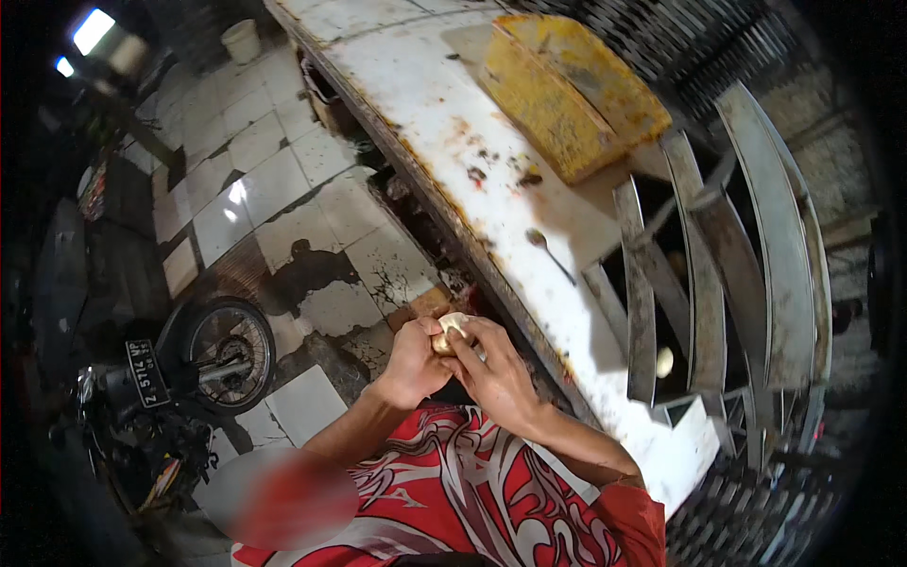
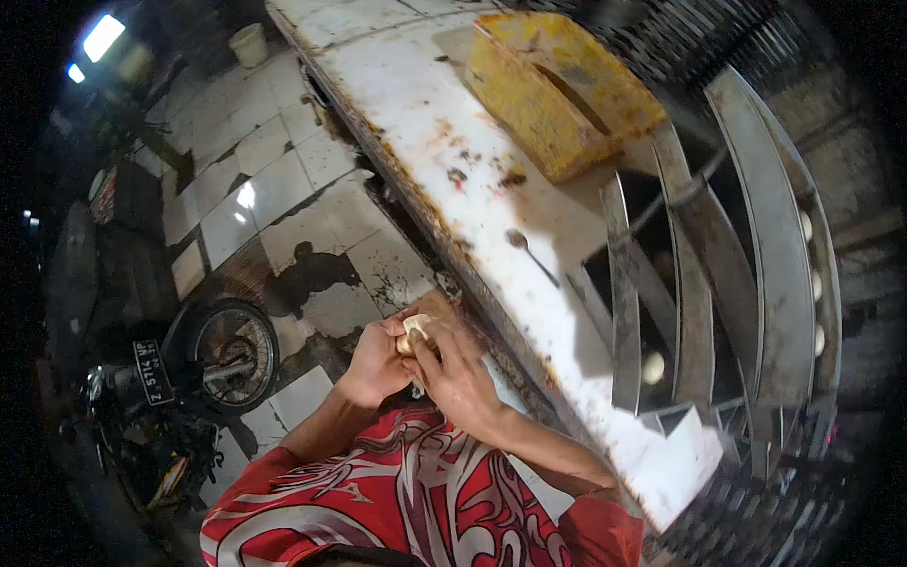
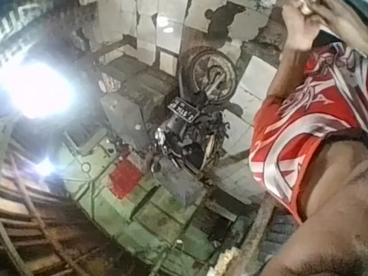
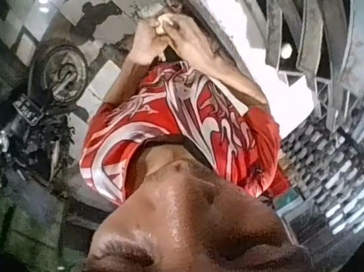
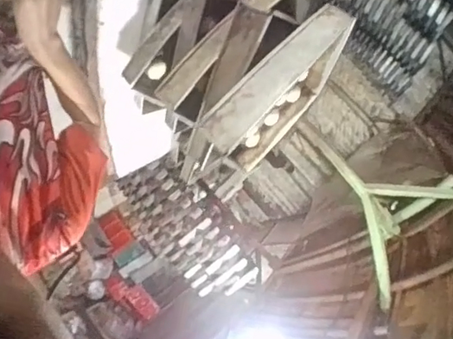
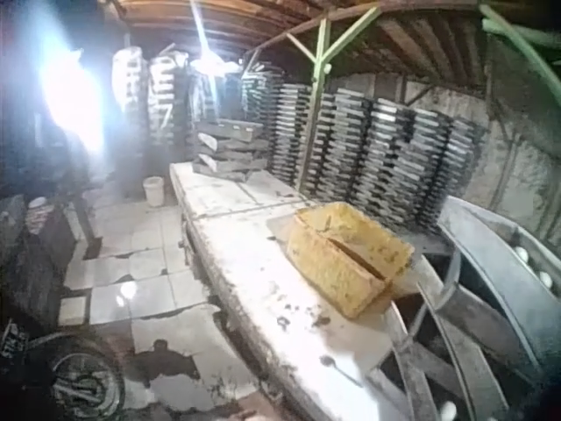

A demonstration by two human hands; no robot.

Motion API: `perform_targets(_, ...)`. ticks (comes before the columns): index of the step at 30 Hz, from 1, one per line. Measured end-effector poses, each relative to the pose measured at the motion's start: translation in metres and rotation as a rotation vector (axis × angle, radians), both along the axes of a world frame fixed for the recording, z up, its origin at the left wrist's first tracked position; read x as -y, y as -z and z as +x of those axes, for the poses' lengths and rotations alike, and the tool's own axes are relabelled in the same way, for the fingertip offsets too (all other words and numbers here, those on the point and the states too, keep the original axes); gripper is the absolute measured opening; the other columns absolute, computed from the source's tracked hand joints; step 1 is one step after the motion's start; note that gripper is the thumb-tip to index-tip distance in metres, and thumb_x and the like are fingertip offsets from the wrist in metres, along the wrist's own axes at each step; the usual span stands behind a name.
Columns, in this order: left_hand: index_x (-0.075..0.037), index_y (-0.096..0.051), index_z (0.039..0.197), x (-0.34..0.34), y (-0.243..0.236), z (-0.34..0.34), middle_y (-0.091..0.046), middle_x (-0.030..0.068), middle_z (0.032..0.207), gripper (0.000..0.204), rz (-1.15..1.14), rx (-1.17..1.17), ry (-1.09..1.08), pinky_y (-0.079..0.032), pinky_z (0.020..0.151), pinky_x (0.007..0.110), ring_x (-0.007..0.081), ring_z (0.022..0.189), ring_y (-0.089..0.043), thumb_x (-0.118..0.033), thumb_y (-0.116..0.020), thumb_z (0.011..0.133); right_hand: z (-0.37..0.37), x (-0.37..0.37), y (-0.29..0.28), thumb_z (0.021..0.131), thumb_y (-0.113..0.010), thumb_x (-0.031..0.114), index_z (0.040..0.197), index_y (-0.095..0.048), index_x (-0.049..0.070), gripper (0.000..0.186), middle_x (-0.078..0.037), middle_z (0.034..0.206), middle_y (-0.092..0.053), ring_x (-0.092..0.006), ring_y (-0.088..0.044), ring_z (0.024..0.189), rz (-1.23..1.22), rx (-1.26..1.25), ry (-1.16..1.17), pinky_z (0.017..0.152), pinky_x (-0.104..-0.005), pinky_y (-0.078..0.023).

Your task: The recorder takes portions of dough, fills them with a yellow paste using a spoon, seals them, and arranges them on stacked metal baking trays.

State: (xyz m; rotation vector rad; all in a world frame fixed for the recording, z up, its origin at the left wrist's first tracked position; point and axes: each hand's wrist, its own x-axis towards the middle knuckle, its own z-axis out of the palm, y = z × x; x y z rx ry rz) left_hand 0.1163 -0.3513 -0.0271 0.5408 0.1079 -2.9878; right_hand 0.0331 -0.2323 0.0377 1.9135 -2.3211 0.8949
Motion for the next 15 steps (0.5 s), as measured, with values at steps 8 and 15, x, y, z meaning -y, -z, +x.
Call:
perform_targets(8, -0.001, -0.047, 0.119, -0.074, -0.037, 0.02, -0.056, 0.0068, 0.105, 0.028, -0.957, -0.06, 0.4, -0.045, 0.084, 0.026, 0.0147, 0.098, -0.054, -0.007, -0.048, 0.091, 0.008, -0.083, -0.069, 0.078, -0.062, 0.004, 0.103, -0.056, 0.003, 0.026, -0.016, 0.092, -0.061, -0.031, -0.061, 0.081, 0.275, 0.477, 0.184, 0.072, -0.0386, -0.05)
perform_targets(15, 0.0, -0.045, 0.119, -0.177, -0.049, -0.01, -0.056, 0.0085, 0.102, 0.028, -0.634, -0.139, 0.41, -0.05, 0.077, 0.029, 0.017, 0.091, -0.058, -0.006, -0.047, 0.091, 0.024, -0.212, -0.046, 0.076, -0.061, -0.003, 0.095, -0.053, 0.0, 0.021, -0.017, 0.105, -0.05, -0.0323, -0.052, 0.101, -0.12, 0.517, 0.47, 0.084, -0.036, -0.044)
